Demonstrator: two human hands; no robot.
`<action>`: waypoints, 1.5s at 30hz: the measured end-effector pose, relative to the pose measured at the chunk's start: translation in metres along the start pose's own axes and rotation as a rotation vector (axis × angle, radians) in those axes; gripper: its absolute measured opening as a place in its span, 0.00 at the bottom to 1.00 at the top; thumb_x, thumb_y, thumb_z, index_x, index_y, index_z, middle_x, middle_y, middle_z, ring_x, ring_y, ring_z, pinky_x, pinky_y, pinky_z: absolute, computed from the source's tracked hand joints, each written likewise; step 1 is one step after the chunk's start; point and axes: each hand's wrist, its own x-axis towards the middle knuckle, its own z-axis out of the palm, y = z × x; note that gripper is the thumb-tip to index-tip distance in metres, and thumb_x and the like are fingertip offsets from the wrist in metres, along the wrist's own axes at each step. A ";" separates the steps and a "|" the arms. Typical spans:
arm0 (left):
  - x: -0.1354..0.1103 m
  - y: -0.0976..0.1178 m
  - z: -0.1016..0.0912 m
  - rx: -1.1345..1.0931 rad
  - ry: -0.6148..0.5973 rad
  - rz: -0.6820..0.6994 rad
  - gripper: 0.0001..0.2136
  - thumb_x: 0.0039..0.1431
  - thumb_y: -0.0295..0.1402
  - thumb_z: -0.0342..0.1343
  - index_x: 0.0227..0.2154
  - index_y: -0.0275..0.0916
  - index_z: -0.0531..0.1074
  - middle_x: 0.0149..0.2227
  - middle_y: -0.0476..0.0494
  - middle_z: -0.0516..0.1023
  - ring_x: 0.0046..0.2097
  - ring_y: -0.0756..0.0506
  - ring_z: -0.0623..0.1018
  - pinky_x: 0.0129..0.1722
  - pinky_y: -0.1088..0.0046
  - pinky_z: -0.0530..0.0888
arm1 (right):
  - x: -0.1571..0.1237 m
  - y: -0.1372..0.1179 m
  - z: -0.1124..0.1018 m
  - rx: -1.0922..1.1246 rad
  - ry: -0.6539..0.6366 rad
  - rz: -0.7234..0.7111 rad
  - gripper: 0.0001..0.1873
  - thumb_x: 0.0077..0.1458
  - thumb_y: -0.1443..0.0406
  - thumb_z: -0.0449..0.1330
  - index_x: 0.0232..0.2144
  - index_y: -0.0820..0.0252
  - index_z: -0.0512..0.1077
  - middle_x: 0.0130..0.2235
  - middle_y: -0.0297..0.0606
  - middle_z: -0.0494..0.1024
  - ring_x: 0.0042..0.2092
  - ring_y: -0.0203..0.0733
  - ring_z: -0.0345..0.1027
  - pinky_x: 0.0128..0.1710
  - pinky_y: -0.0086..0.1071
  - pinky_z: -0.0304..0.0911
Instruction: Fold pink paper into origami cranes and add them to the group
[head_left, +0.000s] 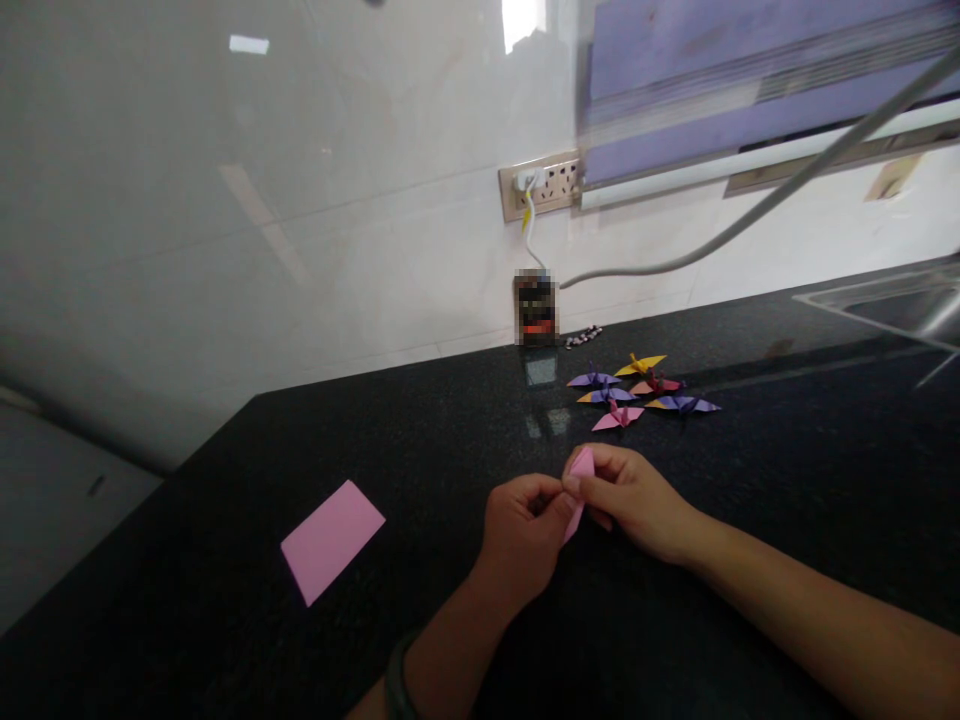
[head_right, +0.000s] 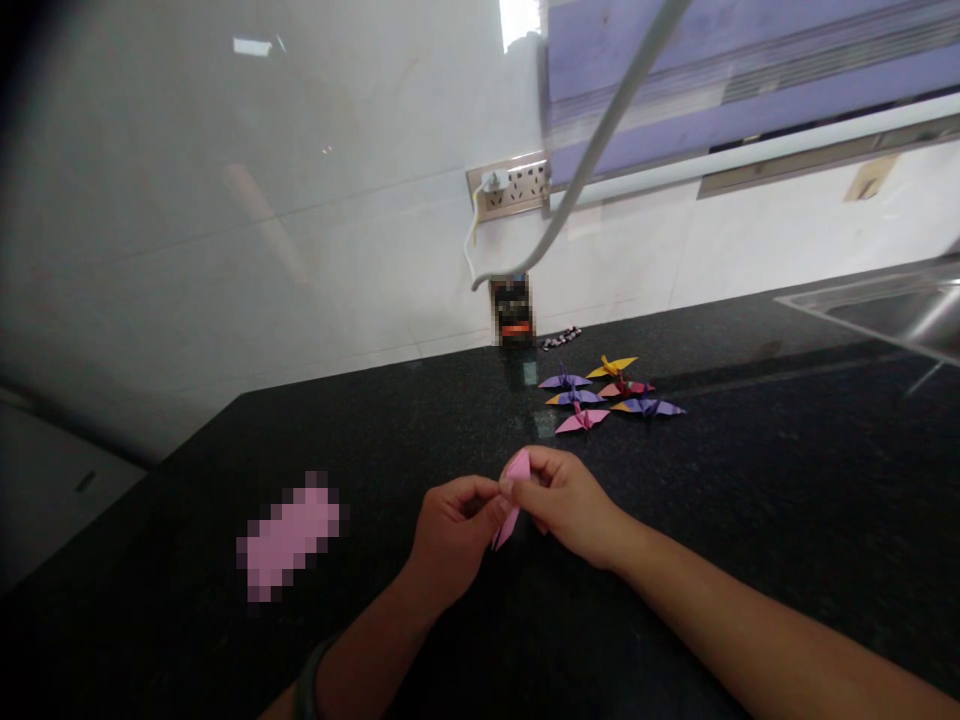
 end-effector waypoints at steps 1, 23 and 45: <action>0.000 0.000 0.000 -0.005 0.003 -0.002 0.09 0.47 0.36 0.53 0.22 0.34 0.71 0.18 0.49 0.68 0.21 0.53 0.64 0.20 0.79 0.60 | 0.000 0.001 0.000 0.012 -0.002 -0.002 0.08 0.47 0.62 0.56 0.23 0.62 0.63 0.22 0.29 0.64 0.18 0.26 0.51 0.15 0.22 0.47; 0.000 0.001 -0.003 -0.114 -0.177 -0.046 0.11 0.49 0.37 0.51 0.21 0.33 0.67 0.19 0.51 0.62 0.21 0.54 0.60 0.21 0.78 0.57 | 0.001 -0.006 -0.006 -0.091 0.053 -0.013 0.14 0.40 0.59 0.62 0.16 0.64 0.65 0.16 0.28 0.62 0.19 0.28 0.52 0.18 0.24 0.47; 0.003 -0.004 0.002 -0.119 -0.079 -0.132 0.07 0.43 0.34 0.56 0.19 0.33 0.70 0.18 0.50 0.69 0.20 0.54 0.64 0.20 0.79 0.58 | 0.007 0.004 -0.011 0.120 0.150 -0.017 0.17 0.46 0.60 0.57 0.14 0.62 0.58 0.13 0.24 0.54 0.15 0.26 0.44 0.15 0.25 0.39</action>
